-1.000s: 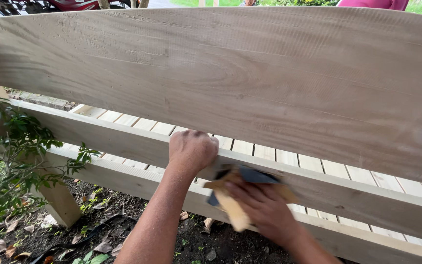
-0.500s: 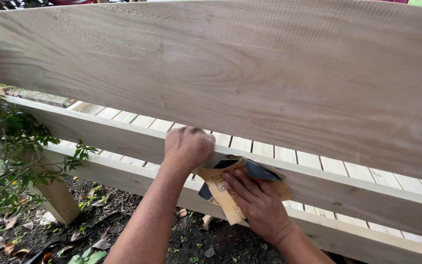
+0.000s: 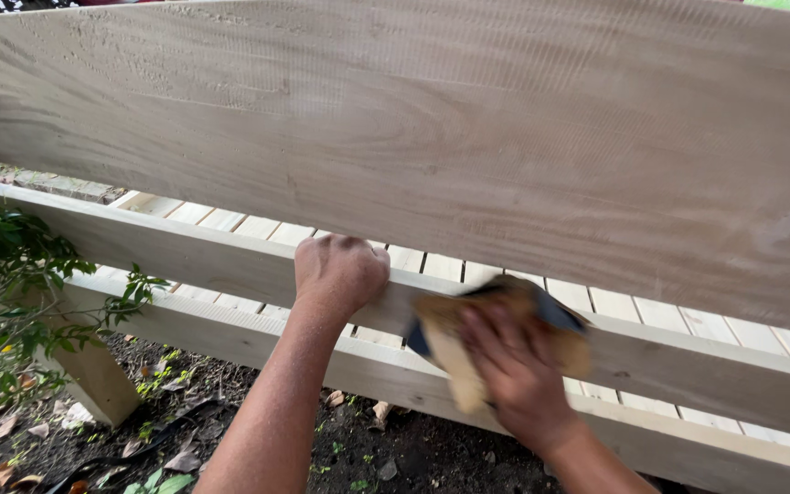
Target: The person sands the horizontal rails and edges of a slatted wooden bench-like frame outdoors, holding sandpaper sheets by hand and rubbing them along the wood grain. They occasionally fold or reposition the sandpaper and steady the frame with the other hand while working along different sections.
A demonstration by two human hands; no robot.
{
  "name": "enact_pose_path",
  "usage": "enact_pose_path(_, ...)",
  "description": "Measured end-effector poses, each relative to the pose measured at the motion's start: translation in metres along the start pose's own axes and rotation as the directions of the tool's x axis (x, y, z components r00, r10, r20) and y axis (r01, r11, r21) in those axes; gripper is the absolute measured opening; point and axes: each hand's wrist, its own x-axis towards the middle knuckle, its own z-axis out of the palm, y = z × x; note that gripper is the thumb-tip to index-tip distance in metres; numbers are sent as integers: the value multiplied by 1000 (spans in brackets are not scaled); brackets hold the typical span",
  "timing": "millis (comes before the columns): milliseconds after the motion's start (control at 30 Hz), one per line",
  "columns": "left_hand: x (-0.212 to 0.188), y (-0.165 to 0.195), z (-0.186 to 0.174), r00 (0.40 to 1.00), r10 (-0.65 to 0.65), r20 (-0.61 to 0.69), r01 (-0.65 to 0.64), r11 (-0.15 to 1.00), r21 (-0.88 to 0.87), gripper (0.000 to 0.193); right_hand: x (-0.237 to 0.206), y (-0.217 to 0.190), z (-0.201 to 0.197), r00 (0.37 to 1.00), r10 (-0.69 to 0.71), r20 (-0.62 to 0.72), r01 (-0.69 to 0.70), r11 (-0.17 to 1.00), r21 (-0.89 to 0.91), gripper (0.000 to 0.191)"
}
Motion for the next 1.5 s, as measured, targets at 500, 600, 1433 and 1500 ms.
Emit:
enact_pose_path(500,17,-64,-1,995,-54,-87,59,996,61,43,-13,24,-21,999,-35,-28,35,999,22,41)
enact_pose_path(600,15,-63,-2,995,-67,-77,70,997,43,41,54,-28,9,988,-152,-36,152,988,12,47)
enact_pose_path(1433,33,-89,-5,997,-34,75,30,998,46,42,56,-43,4,966,-258,-17,258,961,97,63)
enact_pose_path(1500,32,-87,-9,995,-38,93,33,998,56,43,53,-46,8,971,-237,-11,237,971,42,60)
